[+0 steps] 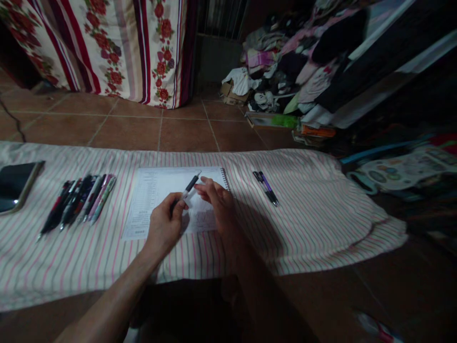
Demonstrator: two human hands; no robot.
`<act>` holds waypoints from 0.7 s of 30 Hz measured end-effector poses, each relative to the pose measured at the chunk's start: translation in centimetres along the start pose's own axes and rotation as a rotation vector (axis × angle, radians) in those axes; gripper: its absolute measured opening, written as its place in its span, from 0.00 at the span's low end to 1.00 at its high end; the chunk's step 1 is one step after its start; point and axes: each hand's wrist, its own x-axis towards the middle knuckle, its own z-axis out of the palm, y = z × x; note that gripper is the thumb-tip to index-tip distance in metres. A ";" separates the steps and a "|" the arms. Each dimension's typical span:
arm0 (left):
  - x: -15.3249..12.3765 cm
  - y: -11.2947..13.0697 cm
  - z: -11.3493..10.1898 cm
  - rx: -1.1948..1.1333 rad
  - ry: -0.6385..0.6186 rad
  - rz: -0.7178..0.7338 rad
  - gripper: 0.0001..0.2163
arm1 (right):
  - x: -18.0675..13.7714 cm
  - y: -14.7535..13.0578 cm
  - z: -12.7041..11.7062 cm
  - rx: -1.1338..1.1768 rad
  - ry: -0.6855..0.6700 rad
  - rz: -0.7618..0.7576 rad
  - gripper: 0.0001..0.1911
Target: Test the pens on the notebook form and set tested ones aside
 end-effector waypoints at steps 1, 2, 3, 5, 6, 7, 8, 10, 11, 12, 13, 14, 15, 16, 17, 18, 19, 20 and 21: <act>0.2 -0.2 -0.1 -0.042 0.018 -0.019 0.10 | 0.2 0.1 -0.4 -0.018 0.021 -0.019 0.26; 0.4 -0.4 -0.2 -0.081 0.032 -0.036 0.10 | 0.5 0.2 -0.8 -0.060 0.049 -0.059 0.25; 0.7 -0.6 -0.4 -0.111 0.041 -0.056 0.10 | 0.7 0.3 -1.1 -0.123 0.073 -0.110 0.23; 1.0 -0.9 -0.5 -0.143 0.047 -0.089 0.10 | 1.0 0.6 -1.7 -0.293 0.103 -0.190 0.18; 1.1 -1.1 -0.6 -0.149 0.046 -0.102 0.10 | 1.0 0.7 -1.8 -0.383 0.107 -0.234 0.16; 1.2 -1.1 -0.7 -0.153 0.043 -0.110 0.10 | 1.1 0.8 -1.9 -0.480 0.108 -0.269 0.15; 1.3 -1.2 -0.8 -0.156 0.039 -0.116 0.10 | 1.0 1.0 -1.9 -0.578 0.106 -0.296 0.14; 1.3 -1.3 -0.9 -0.164 0.034 -0.123 0.09 | 1.0 1.2 -1.8 -0.768 0.098 -0.323 0.14; 1.3 -1.3 -0.9 -0.168 0.033 -0.124 0.09 | 0.9 1.2 -1.8 -0.854 0.094 -0.327 0.14; 1.2 -1.3 -1.0 -0.171 0.033 -0.120 0.09 | 0.9 1.3 -1.8 -0.928 0.088 -0.331 0.14; 1.2 -1.4 -1.0 -0.173 0.031 -0.114 0.09 | 0.8 1.4 -1.9 -0.986 0.076 -0.339 0.14; 1.2 -1.3 -1.1 -0.175 0.029 -0.109 0.09 | 0.8 1.5 -1.9 -1.028 0.059 -0.350 0.15; 1.2 -1.3 -1.2 -0.176 0.026 -0.107 0.09 | 0.8 1.6 -2.0 -1.059 0.037 -0.361 0.15; 1.1 -1.3 -1.3 -0.177 0.022 -0.108 0.09 | 0.8 1.7 -2.1 -1.079 0.016 -0.370 0.15; 1.1 -1.2 -1.4 -0.177 0.019 -0.110 0.09 | 0.9 1.8 -2.2 -1.094 -0.003 -0.377 0.15; 1.1 -1.1 -1.4 -0.178 0.015 -0.113 0.10 | 0.9 1.9 -2.3 -1.105 -0.017 -0.379 0.15; 1.1 -1.1 -1.5 -0.179 0.011 -0.113 0.10 | 0.9 2.0 -2.3 -1.114 -0.022 -0.376 0.14; 1.1 -1.0 -1.5 -0.182 0.009 -0.112 0.10 | 0.9 2.0 -2.3 -1.124 -0.021 -0.368 0.14; 1.1 -0.9 -1.6 -0.188 0.005 -0.112 0.10 | 0.9 2.0 -2.3 -1.132 -0.017 -0.356 0.13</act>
